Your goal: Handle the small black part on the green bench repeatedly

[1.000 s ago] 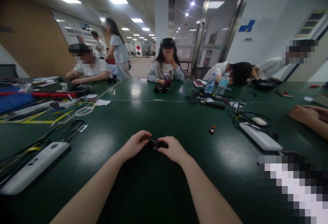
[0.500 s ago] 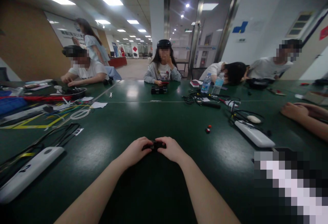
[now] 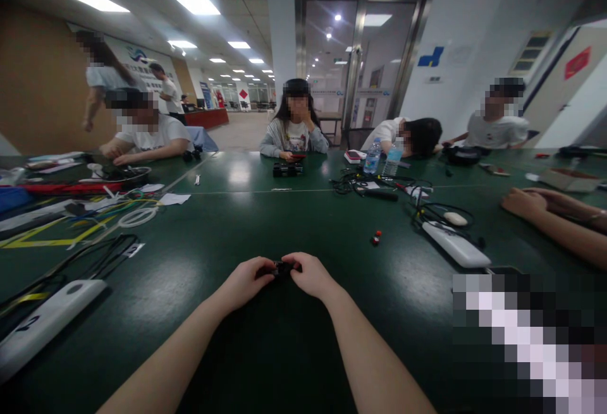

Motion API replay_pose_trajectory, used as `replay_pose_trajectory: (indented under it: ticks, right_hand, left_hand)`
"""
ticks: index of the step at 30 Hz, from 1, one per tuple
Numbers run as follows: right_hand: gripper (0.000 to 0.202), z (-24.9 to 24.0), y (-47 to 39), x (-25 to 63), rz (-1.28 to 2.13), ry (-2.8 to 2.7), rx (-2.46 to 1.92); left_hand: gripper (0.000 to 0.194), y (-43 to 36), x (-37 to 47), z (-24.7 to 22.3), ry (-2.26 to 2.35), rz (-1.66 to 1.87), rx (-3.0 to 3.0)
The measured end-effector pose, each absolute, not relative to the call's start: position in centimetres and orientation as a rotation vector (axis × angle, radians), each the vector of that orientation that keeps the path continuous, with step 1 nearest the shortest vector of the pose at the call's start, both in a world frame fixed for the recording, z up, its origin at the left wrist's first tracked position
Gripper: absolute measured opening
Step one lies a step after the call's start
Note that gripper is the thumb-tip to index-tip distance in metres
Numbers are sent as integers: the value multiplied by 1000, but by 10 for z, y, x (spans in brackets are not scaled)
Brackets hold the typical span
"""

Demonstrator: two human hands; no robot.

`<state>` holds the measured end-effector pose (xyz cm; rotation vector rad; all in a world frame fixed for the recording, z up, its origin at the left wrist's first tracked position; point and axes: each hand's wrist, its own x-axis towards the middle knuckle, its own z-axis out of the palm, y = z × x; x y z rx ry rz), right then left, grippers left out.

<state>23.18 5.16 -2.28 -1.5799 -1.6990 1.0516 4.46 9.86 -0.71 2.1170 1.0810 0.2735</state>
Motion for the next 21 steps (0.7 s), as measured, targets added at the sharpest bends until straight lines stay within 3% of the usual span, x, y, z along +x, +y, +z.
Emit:
replay_pose_trajectory:
  ticks: [21]
  right_hand:
    - [40,-26,52,231,1020,-1688,-1560]
  left_hand:
    - [19,98,48,-12,1080,310,2188]
